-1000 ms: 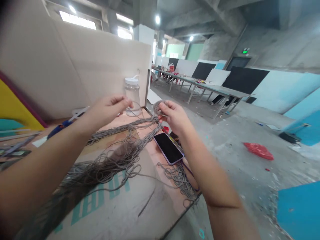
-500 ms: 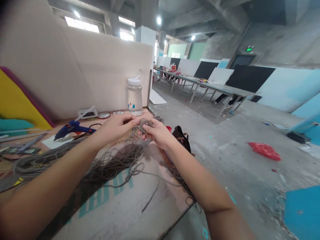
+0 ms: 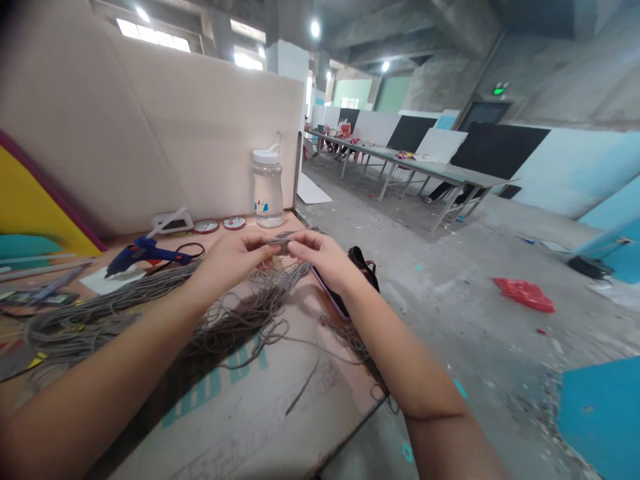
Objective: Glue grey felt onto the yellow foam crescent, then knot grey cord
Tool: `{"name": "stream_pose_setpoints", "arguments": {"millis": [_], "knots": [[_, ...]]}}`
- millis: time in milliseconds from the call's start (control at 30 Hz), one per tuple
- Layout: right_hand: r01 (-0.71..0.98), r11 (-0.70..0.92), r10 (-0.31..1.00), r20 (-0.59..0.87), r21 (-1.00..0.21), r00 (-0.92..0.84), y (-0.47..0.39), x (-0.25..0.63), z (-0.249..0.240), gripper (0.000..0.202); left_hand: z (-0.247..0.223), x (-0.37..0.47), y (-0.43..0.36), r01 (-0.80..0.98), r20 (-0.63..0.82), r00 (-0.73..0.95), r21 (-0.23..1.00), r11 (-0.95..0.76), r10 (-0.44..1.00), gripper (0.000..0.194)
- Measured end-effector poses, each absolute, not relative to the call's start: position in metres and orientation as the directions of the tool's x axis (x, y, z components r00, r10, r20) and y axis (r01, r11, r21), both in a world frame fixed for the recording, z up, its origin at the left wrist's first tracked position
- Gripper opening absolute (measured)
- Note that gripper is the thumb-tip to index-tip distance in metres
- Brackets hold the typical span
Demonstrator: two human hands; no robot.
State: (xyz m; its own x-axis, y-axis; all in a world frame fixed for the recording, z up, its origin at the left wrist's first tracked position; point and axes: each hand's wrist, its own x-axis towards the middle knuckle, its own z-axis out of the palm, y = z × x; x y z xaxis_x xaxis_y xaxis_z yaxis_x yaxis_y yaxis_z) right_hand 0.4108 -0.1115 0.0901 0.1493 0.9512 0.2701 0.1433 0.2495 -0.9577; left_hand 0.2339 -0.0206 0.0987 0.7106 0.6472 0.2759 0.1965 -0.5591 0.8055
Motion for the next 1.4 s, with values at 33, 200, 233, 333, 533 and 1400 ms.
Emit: {"name": "stream_pose_setpoints", "arguments": {"millis": [33,200,233,333,533,1400], "knots": [[0.095,0.247,0.956,0.259,-0.964,0.14,-0.113,0.416,0.092,0.034,0.099,0.231,-0.017,0.198,0.293,0.721,0.782,-0.592,0.628,0.029],[0.136,0.255,0.957,0.27,-0.957,0.109,-0.116,0.418,0.096,0.043,0.101,0.221,-0.011,0.217,0.347,0.803,0.587,-0.78,0.485,0.021],[0.158,0.234,0.964,0.25,-0.959,0.087,-0.115,0.413,0.095,0.044,0.101,0.221,-0.013,0.229,0.365,0.803,0.542,-0.809,0.472,0.02],[0.09,0.14,0.985,0.148,-0.986,0.086,-0.112,0.396,0.089,0.049,0.101,0.222,-0.02,0.263,0.423,0.767,0.479,-0.837,0.483,0.024],[-0.356,-0.136,0.99,-0.114,-0.924,-0.08,-0.109,0.399,0.081,0.036,0.102,0.223,-0.024,0.234,0.432,0.744,0.547,-0.804,0.51,0.025],[0.438,0.305,0.912,0.392,-0.846,0.122,-0.121,0.41,0.084,0.03,0.104,0.222,-0.03,0.186,0.46,0.814,0.372,-0.909,0.355,0.032]]}}
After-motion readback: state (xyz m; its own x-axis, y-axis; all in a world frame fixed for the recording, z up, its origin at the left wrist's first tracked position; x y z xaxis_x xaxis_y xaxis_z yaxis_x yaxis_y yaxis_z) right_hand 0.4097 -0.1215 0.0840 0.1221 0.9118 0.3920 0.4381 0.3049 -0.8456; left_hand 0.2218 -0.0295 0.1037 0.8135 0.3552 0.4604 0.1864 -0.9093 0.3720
